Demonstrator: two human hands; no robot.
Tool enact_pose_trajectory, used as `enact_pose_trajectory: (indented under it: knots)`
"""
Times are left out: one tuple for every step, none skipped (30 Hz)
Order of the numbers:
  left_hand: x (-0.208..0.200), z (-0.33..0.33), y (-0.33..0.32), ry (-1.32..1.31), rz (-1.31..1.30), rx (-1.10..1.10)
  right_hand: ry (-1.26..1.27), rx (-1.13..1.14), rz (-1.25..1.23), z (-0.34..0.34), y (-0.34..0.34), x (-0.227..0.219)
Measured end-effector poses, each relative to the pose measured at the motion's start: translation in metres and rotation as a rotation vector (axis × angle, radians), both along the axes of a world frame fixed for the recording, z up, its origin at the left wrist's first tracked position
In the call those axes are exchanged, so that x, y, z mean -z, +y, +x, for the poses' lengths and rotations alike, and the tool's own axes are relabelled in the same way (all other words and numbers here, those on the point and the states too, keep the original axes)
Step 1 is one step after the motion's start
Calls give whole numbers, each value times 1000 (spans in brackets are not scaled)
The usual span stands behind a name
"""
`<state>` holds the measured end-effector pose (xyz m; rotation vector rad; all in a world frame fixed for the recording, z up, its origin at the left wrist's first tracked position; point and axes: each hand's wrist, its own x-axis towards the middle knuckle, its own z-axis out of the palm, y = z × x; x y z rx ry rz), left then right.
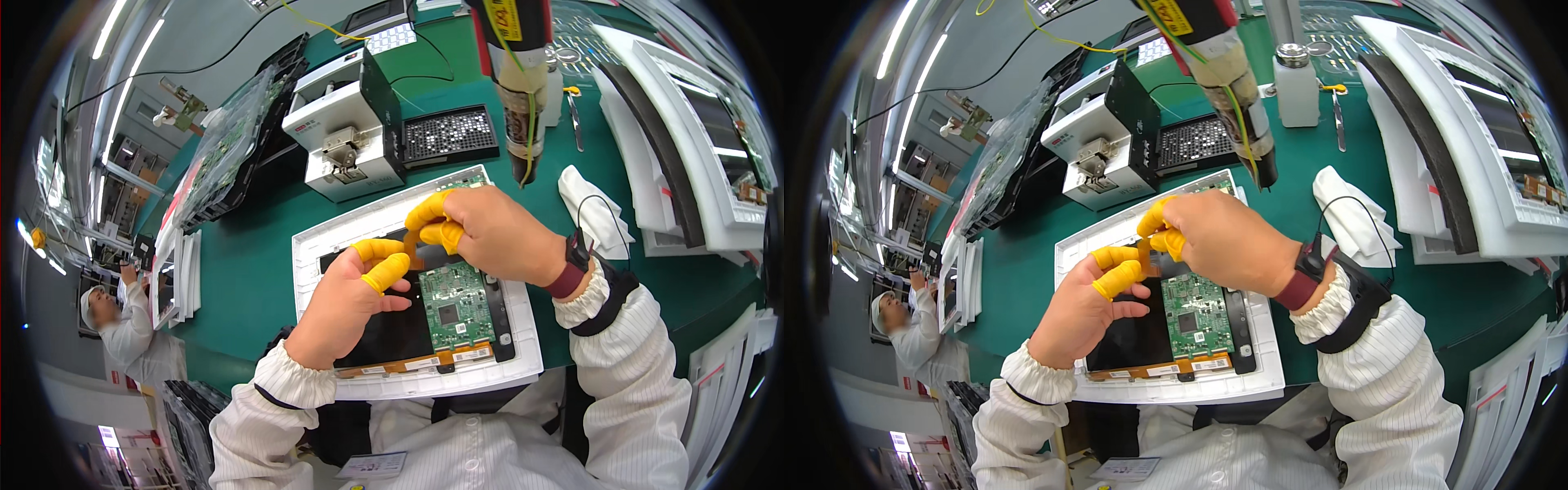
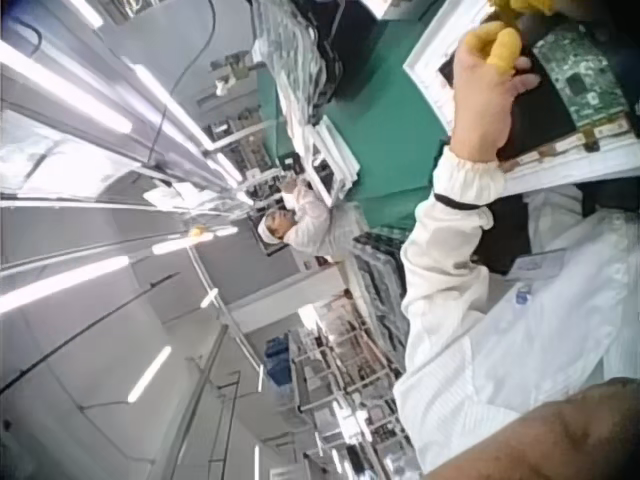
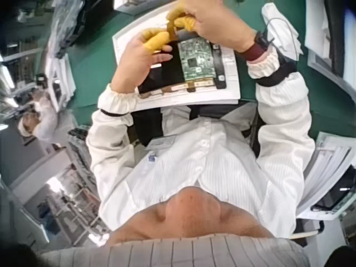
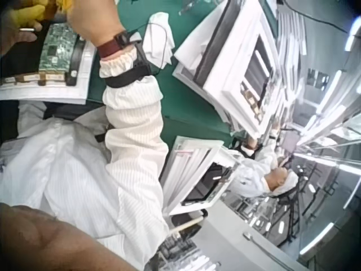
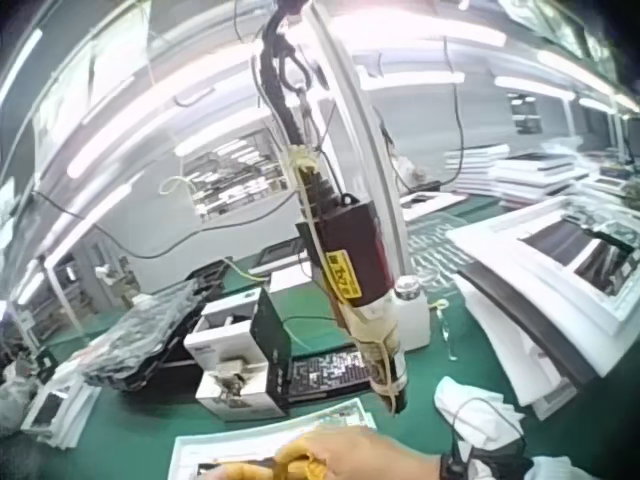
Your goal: Assembling a circuit board and connecting ribbon cables into a white electronic device housing.
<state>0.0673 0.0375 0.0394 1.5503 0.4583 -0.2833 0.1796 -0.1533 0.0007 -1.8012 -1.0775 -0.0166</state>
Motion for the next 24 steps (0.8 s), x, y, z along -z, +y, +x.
enact_pose_trajectory:
  knots:
    - [0,0,3,-3,-1,-9,6,-41,-73,-3,0,-2]
    - [-1,1,5,11,10,26,67,-67,-100,-4,0,-6]
    - [-2,1,7,25,21,61,64,-77,-102,-4,2,-6]
    - [-2,3,8,23,18,55,80,-77,-91,-4,2,-4]
    - [-4,4,7,21,55,70,95,-78,-80,-4,3,-3]
    - [-4,4,7,18,93,85,94,-84,-84,-4,4,-1]
    - [-3,5,8,17,90,81,103,-82,-80,-4,5,0]
    - [-3,6,9,12,106,114,113,-81,-76,-4,6,1]
    - [-2,6,9,8,122,146,111,-86,-79,-4,7,3]
    - [-2,7,8,7,118,145,88,-79,-65,-4,7,6]
    - [-2,8,7,11,155,146,65,-73,-52,-4,7,7]
    - [-3,9,6,15,192,147,65,-75,-56,-5,7,7]
    - [-3,9,6,15,188,145,49,-86,-79,-5,7,5]
    - [-4,10,6,44,235,175,33,-96,-102,-5,7,5]
    - [-4,11,6,74,281,205,33,-98,-106,-5,8,6]
    - [-5,11,5,74,279,204,10,-105,-128,-5,9,9]
    - [-5,11,3,82,307,214,-14,-113,-150,-5,9,11]
    - [-5,12,2,91,334,224,-13,-114,-152,-4,10,15]
    - [-4,12,3,92,333,221,-34,-105,-154,-4,11,18]
    - [-3,11,3,90,344,233,-56,-95,-155,-5,12,19]
    - [-2,11,3,89,355,245,-56,-98,-156,-5,12,18]
    - [-3,12,2,90,354,242,-55,-113,-217,-6,12,14]
    - [-4,12,1,94,366,239,-55,-129,-279,-6,12,12]
    - [-4,12,1,97,377,237,-55,-132,-280,-7,12,11]
